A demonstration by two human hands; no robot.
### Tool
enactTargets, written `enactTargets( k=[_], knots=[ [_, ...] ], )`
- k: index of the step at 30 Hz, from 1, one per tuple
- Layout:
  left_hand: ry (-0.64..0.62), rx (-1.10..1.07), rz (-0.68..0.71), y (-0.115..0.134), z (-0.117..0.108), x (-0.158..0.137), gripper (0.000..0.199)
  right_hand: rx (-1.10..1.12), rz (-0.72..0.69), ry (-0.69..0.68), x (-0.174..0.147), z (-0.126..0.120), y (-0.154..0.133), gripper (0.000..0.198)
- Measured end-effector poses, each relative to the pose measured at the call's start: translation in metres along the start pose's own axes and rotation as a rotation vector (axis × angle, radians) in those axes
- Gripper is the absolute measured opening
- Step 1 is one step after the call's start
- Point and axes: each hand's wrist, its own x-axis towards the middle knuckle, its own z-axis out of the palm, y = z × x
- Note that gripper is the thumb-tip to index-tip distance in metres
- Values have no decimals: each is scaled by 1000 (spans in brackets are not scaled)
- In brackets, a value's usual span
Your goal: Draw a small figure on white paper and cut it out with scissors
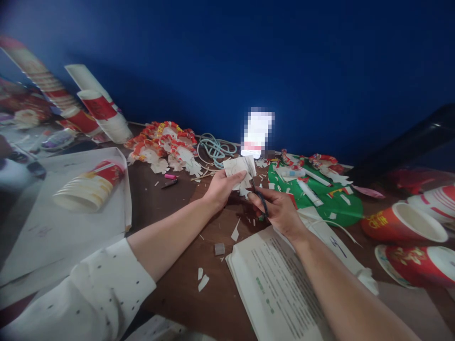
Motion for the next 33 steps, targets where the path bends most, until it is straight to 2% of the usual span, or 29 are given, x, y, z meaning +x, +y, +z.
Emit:
enactTargets(
  k=[6,15,33],
  knots=[
    [9,4,-11,1,0,0,29,58,25,-8,-1,1,-2,36],
    [-54,102,-3,-3,-3,1,31,73,36,0,-2,3,-11,44],
    [-78,41,-13,-2,-3,1,29,100,47,26,-2,1,-2,41]
  ],
)
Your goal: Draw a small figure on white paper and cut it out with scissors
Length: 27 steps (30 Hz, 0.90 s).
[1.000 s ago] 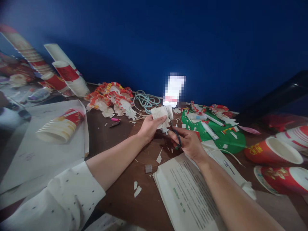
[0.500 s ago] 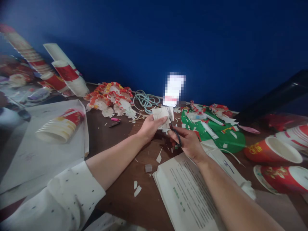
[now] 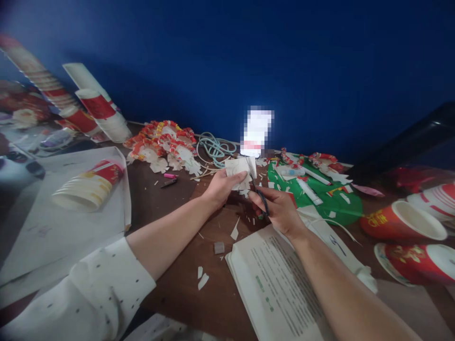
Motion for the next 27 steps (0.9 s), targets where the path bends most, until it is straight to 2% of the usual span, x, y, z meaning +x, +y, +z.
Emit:
enactTargets(
  k=[14,27],
  knots=[
    [4,-34,4,-1,0,0,32,3,3,-3,3,-4,10,39],
    [0,93,21,1,-2,1,32,55,28,-8,2,-5,5,44]
  ],
)
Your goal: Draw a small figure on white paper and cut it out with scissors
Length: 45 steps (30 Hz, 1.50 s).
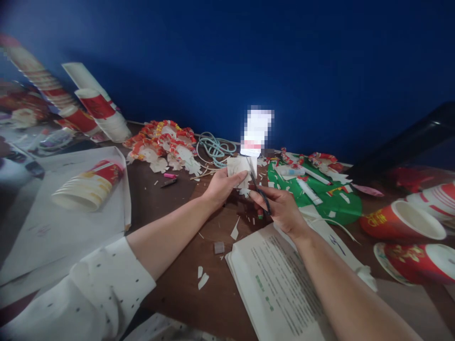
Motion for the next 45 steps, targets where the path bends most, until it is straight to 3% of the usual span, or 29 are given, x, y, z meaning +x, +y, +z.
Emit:
enactTargets(
  k=[6,22,45],
  knots=[
    [-19,47,8,1,-2,1,31,5,35,19,-1,0,-3,48],
    [-70,28,-27,4,-5,2,26,21,10,-36,3,-7,2,34],
    [-77,5,-20,1,-7,4,28,-2,1,-95,4,-14,8,42]
  ],
)
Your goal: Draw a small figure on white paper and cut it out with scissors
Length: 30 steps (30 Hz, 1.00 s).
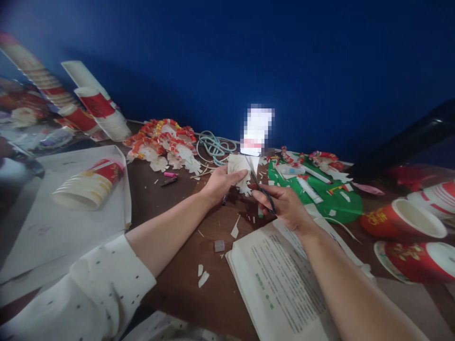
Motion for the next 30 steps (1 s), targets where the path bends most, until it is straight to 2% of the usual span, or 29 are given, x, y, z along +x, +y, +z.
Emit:
enactTargets(
  k=[8,24,30],
  knots=[
    [0,11,-2,0,0,0,27,-16,7,-15,0,-3,1,43],
    [-60,-22,-39,4,-1,-1,22,38,120,-54,-1,-12,-2,45],
    [-69,-8,-51,4,-2,-1,23,-27,97,-71,-1,-13,-7,45]
  ],
)
